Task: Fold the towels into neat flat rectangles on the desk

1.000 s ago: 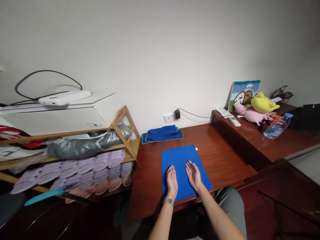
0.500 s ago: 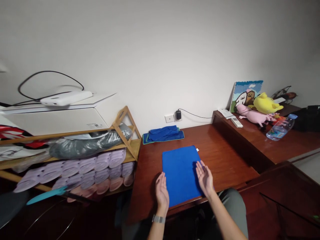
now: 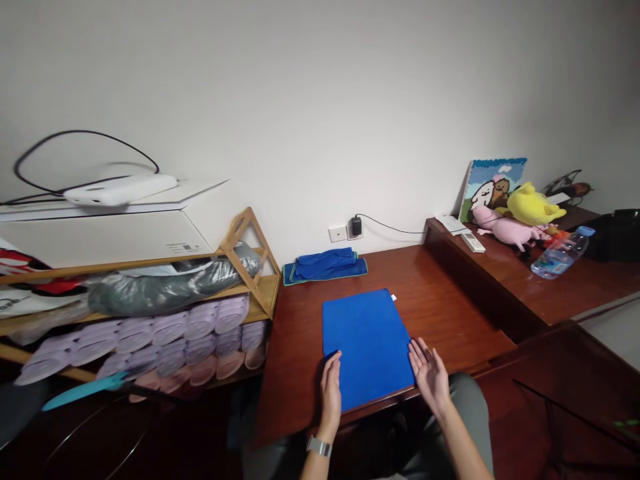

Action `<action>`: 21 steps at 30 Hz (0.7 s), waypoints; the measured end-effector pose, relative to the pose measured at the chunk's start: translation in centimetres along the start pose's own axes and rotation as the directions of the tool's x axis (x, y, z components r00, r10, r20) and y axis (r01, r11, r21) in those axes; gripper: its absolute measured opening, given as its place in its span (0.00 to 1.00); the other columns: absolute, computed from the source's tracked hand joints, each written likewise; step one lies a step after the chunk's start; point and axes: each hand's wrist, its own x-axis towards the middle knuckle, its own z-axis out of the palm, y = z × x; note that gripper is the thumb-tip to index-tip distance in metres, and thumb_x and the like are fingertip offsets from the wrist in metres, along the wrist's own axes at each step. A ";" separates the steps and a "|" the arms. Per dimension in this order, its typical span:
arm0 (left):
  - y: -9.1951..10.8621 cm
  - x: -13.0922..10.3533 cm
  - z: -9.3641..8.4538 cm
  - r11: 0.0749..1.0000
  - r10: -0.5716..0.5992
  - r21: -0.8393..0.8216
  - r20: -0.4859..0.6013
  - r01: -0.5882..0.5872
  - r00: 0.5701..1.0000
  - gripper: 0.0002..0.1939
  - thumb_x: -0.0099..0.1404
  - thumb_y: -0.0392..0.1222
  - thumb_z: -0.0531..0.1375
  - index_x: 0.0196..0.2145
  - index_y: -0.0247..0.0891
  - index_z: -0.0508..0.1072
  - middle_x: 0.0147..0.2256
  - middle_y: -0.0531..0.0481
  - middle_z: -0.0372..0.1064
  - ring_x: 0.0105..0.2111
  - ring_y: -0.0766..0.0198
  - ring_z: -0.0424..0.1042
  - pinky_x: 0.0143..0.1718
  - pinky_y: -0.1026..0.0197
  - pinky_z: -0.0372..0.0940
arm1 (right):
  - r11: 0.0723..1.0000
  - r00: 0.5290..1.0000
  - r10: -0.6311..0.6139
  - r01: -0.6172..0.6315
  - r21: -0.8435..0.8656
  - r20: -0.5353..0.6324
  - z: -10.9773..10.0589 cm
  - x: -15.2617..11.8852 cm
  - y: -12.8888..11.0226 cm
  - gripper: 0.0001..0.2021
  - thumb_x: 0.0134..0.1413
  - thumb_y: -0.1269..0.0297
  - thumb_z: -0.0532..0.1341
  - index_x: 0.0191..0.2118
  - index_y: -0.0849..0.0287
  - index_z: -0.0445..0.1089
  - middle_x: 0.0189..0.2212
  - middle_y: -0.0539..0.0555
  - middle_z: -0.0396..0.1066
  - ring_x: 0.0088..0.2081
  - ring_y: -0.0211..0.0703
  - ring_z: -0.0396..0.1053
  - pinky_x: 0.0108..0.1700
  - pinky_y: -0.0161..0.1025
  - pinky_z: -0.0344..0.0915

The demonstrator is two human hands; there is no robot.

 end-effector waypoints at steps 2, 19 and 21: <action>0.4 0.2 -0.3 0.998 0.036 0.048 -0.026 -0.034 0.999 0.11 0.63 0.45 0.69 0.43 0.44 0.86 0.57 0.39 0.82 0.74 0.39 0.64 0.79 0.40 0.52 | 1.000 1.000 -0.009 0.009 -0.005 -0.010 0.0 0.0 -0.7 0.26 0.52 0.41 0.72 0.52 0.50 0.82 0.61 0.60 0.80 0.75 0.58 0.63 0.79 0.60 0.56; -1.4 4.8 5.4 0.998 0.062 0.010 -0.006 -0.062 0.998 0.16 0.67 0.50 0.63 0.49 0.41 0.80 0.62 0.34 0.77 0.71 0.45 0.68 0.77 0.40 0.58 | 0.992 0.988 0.121 -0.123 0.014 0.095 8.8 4.4 5.8 0.17 0.59 0.50 0.70 0.49 0.52 0.83 0.54 0.55 0.85 0.66 0.49 0.74 0.72 0.48 0.67; -0.7 5.2 3.4 0.996 0.083 0.017 -0.042 -0.083 0.996 0.16 0.68 0.52 0.63 0.48 0.43 0.79 0.63 0.37 0.77 0.72 0.47 0.68 0.77 0.41 0.57 | 0.997 0.996 0.070 -0.072 0.032 0.059 6.8 5.2 3.7 0.16 0.61 0.50 0.68 0.49 0.52 0.83 0.54 0.55 0.84 0.66 0.49 0.75 0.73 0.49 0.67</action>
